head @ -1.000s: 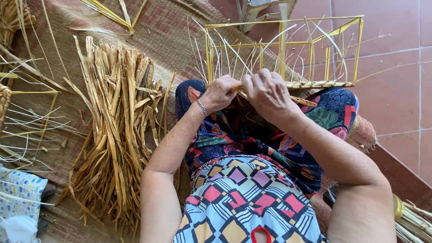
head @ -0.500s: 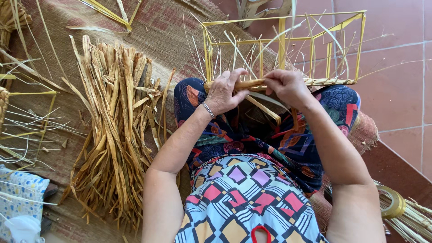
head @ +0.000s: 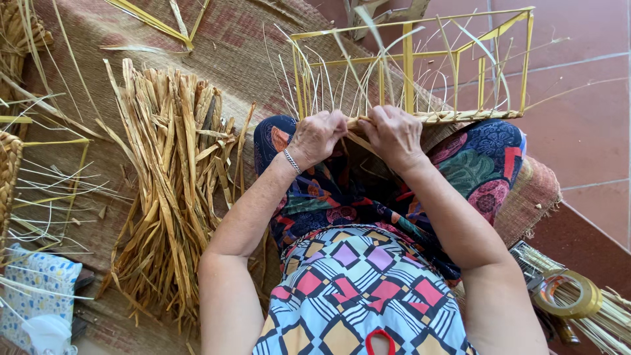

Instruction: The person weaves dried palm leaves into a rectangular basket frame. They interlace the leaves through the frame's vertical supports, pull them tight, and trim excess material with scissors.

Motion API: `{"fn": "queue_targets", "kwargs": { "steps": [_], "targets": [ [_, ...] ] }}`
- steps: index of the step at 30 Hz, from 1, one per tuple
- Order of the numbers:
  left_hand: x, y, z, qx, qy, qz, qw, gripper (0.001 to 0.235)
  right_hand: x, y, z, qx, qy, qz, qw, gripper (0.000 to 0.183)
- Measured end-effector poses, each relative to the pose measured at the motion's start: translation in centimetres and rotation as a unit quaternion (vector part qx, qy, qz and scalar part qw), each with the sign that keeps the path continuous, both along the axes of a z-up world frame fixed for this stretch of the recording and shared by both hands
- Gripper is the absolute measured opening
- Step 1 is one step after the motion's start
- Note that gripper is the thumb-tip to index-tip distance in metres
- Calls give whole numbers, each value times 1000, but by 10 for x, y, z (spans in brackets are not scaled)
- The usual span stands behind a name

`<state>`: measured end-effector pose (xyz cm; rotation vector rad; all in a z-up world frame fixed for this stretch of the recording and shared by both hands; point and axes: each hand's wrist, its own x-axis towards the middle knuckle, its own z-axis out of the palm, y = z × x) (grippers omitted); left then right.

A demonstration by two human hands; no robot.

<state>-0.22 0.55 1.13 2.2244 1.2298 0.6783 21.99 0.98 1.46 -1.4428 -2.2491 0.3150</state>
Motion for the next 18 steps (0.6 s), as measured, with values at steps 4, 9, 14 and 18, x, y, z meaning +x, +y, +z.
{"fn": "queue_targets", "kwargs": {
  "steps": [4, 9, 14, 18],
  "targets": [
    [9, 18, -15, -91, -14, 59, 994, 14, 7, -17, -15, -30, 19, -7, 999, 14],
    [24, 27, -31, -135, -14, 121, 983, 15, 4, -47, -31, -139, 156, -45, 977, 17],
    [31, 38, -44, -193, -10, 173, 966, 12, 1, -44, -9, -148, 85, -65, 983, 18],
    [31, 30, -40, -170, -32, 189, 967, 25, 16, -44, 25, 58, -48, 40, 996, 26]
  ]
}}
